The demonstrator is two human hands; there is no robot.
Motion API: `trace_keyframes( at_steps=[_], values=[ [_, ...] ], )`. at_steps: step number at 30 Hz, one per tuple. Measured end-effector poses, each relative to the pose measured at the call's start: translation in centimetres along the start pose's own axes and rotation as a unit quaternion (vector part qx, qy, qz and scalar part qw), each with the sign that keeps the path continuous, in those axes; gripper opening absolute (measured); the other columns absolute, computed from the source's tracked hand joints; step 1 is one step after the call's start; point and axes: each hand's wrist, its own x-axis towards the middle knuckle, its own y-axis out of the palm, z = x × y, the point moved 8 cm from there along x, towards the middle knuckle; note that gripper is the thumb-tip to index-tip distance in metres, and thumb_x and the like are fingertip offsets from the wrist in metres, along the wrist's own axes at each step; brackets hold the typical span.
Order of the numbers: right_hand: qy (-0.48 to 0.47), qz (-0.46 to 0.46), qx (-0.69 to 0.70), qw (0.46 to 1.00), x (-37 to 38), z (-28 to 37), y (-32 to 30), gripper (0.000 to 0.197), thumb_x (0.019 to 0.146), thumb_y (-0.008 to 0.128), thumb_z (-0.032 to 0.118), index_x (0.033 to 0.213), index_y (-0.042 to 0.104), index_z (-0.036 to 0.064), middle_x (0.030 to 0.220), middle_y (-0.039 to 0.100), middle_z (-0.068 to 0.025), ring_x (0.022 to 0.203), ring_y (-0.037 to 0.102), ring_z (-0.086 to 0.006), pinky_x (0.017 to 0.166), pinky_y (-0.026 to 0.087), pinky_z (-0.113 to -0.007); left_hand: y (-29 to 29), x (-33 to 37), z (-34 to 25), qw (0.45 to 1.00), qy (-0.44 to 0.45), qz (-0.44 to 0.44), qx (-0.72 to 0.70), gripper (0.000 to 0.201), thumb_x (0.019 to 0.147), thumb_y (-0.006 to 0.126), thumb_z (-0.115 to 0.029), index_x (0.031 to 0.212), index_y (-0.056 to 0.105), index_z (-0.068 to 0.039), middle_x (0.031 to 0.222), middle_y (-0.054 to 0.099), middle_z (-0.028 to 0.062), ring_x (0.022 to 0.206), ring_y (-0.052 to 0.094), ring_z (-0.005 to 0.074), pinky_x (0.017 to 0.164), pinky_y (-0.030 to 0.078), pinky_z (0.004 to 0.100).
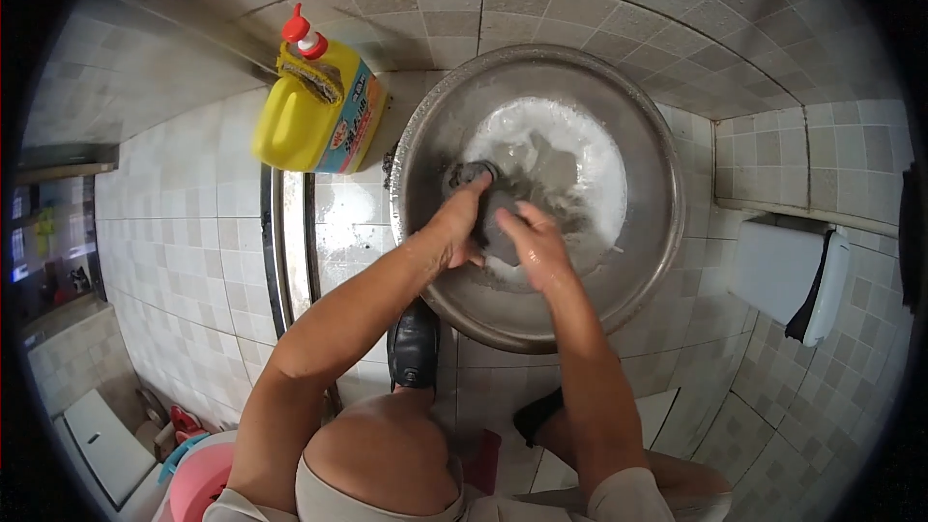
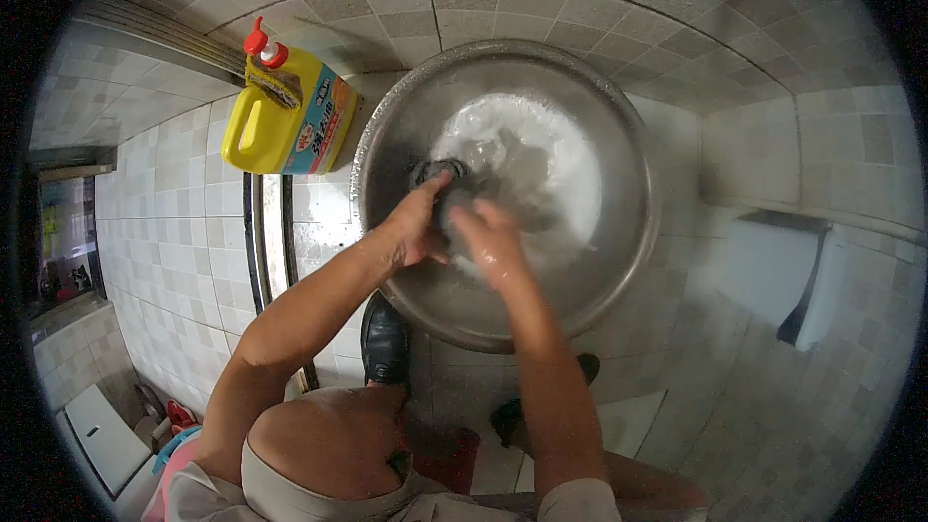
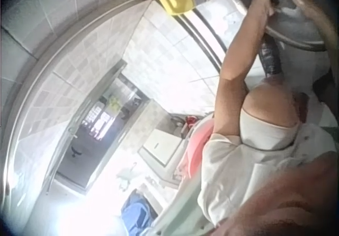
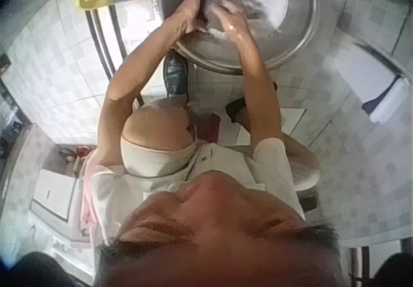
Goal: Hand-washing a cloth in a basin within a bathroom.
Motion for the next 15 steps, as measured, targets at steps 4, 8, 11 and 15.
trace_keyframes(
  at_steps=[4,8,11,15],
  values=[
    [-0.099,0.138,-0.067,0.983,-6.2,8.1,6.4,0.023,0.084,0.067,0.019,0.074,0.061,-0.0007,0.069,0.058,0.0022,0.066,0.048,-0.0035,0.055,0.038,-0.023,-1.4,2.0,-2.2,0.985,0.050,0.133,-0.099,0.046,0.091,0.048,-0.038,0.119,0.053,-0.002,0.113,0.060,0.0187,0.100,0.059,0.0298,0.091,0.045,0.0431],
    [-0.140,0.132,-0.082,0.978,-7.9,10.3,7.2,0.024,0.083,0.067,0.020,0.076,0.064,-0.0027,0.065,0.059,0.0000,0.062,0.049,-0.0050,0.055,0.040,-0.025,-0.3,1.7,-3.5,0.980,0.107,0.118,-0.117,0.027,0.090,0.054,-0.027,0.094,0.061,-0.001,0.089,0.065,0.0148,0.078,0.064,0.0253,0.073,0.053,0.0369],
    [-0.187,0.022,-0.100,0.977,-6.5,9.7,6.4,0.026,0.084,0.065,0.022,0.079,0.065,-0.0044,0.064,0.060,-0.0023,0.062,0.052,-0.0072,0.056,0.042,-0.027,0.6,2.0,-2.8,0.970,0.110,0.160,-0.147,0.025,0.090,0.057,-0.026,0.088,0.063,-0.002,0.080,0.066,0.0119,0.071,0.064,0.0232,0.069,0.053,0.0358],
    [-0.173,-0.133,-0.152,0.964,-3.4,9.1,2.7,0.029,0.082,0.057,0.021,0.073,0.061,-0.0068,0.059,0.057,-0.0085,0.058,0.050,-0.0125,0.055,0.042,-0.032,3.0,1.2,-1.8,0.943,0.084,0.219,-0.237,0.024,0.091,0.055,-0.025,0.092,0.064,-0.003,0.083,0.066,0.0088,0.074,0.064,0.0204,0.069,0.053,0.0341]
  ],
)
